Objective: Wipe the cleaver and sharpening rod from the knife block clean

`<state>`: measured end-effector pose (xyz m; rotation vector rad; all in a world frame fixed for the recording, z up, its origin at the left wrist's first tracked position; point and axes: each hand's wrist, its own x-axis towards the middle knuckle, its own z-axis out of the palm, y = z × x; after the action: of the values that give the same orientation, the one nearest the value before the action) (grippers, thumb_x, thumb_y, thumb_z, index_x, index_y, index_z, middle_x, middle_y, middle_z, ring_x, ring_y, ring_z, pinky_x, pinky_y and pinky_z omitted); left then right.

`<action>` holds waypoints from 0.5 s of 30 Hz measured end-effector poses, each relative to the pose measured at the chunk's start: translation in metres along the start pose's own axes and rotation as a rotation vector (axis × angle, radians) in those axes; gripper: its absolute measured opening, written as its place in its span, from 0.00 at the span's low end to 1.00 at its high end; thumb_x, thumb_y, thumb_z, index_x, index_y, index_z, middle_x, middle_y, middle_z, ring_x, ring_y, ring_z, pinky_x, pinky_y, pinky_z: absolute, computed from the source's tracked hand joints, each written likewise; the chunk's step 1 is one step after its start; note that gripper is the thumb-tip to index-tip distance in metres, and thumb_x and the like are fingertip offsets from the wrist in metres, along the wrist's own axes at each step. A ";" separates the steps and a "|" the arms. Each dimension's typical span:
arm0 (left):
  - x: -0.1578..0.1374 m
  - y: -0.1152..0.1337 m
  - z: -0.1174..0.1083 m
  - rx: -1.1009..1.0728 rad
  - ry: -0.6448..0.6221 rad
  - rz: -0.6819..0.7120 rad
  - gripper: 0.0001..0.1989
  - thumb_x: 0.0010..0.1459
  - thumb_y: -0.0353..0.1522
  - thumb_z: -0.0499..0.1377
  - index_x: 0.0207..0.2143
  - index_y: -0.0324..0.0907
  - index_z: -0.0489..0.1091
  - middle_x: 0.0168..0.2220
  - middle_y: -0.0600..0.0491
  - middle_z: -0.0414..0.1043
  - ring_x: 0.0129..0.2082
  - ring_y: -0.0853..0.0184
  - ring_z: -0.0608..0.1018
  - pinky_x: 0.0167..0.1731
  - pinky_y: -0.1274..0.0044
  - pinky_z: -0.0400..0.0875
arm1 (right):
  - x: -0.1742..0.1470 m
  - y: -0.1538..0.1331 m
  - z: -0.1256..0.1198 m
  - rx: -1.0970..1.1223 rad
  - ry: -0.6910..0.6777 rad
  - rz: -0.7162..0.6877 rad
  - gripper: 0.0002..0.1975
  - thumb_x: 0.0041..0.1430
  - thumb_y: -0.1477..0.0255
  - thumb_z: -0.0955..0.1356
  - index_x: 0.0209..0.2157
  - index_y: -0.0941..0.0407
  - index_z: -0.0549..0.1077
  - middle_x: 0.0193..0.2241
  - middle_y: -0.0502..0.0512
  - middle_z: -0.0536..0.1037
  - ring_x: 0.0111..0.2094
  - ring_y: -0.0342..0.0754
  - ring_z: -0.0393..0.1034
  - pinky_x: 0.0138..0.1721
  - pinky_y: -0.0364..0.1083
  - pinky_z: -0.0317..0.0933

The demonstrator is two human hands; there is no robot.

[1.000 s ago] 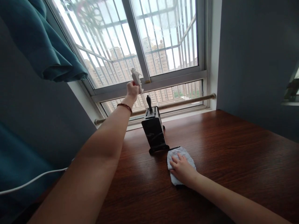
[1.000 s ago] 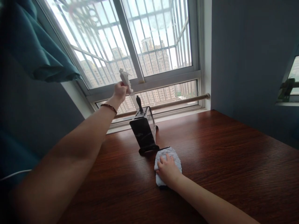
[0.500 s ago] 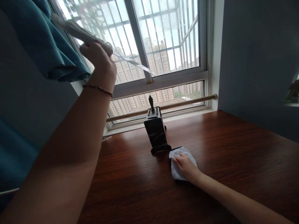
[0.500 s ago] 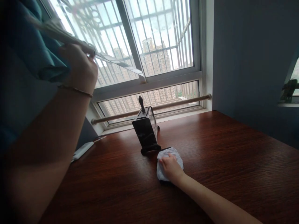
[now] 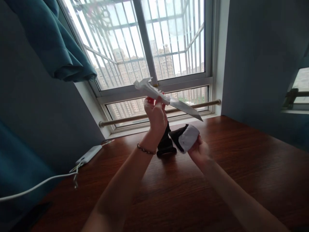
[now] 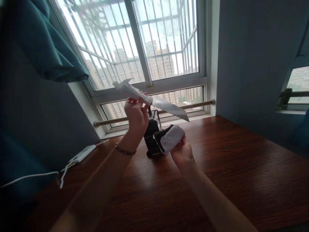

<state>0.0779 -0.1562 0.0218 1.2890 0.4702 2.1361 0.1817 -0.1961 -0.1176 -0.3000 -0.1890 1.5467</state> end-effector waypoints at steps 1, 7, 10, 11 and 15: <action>-0.012 -0.004 -0.002 0.033 -0.001 -0.009 0.08 0.53 0.25 0.54 0.36 0.43 0.61 0.41 0.51 0.70 0.44 0.65 0.76 0.37 0.74 0.72 | -0.003 0.000 0.004 0.014 -0.009 -0.051 0.21 0.68 0.71 0.50 0.39 0.56 0.72 0.40 0.52 0.76 0.48 0.43 0.68 0.52 0.50 0.60; -0.074 -0.033 -0.023 -0.117 0.012 -0.210 0.12 0.50 0.29 0.59 0.38 0.44 0.61 0.45 0.49 0.70 0.47 0.62 0.75 0.39 0.73 0.72 | -0.024 0.002 0.007 0.102 -0.065 -0.246 0.24 0.68 0.66 0.50 0.35 0.56 0.72 0.40 0.55 0.76 0.47 0.44 0.68 0.55 0.50 0.57; -0.100 -0.039 -0.037 -0.178 0.023 -0.296 0.16 0.48 0.29 0.62 0.40 0.44 0.62 0.44 0.50 0.72 0.47 0.62 0.75 0.45 0.71 0.71 | -0.025 0.007 0.005 0.107 -0.085 -0.297 0.17 0.66 0.64 0.55 0.37 0.55 0.72 0.37 0.53 0.76 0.46 0.45 0.69 0.55 0.50 0.58; -0.107 -0.040 -0.042 -0.167 0.017 -0.319 0.16 0.48 0.29 0.62 0.41 0.44 0.63 0.43 0.50 0.72 0.47 0.63 0.75 0.48 0.70 0.69 | -0.023 0.008 0.004 0.112 -0.053 -0.287 0.14 0.66 0.67 0.57 0.37 0.55 0.72 0.35 0.51 0.76 0.44 0.44 0.69 0.54 0.49 0.60; -0.133 -0.038 -0.068 -0.042 -0.133 -0.361 0.17 0.50 0.30 0.63 0.43 0.44 0.66 0.45 0.49 0.73 0.51 0.63 0.73 0.57 0.68 0.61 | -0.013 0.009 -0.003 0.113 0.195 -0.168 0.10 0.64 0.78 0.58 0.33 0.55 0.68 0.27 0.47 0.74 0.35 0.39 0.72 0.46 0.42 0.66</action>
<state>0.0764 -0.2133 -0.1219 1.2100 0.5518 1.7418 0.1735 -0.2093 -0.1222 -0.3352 0.0254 1.3475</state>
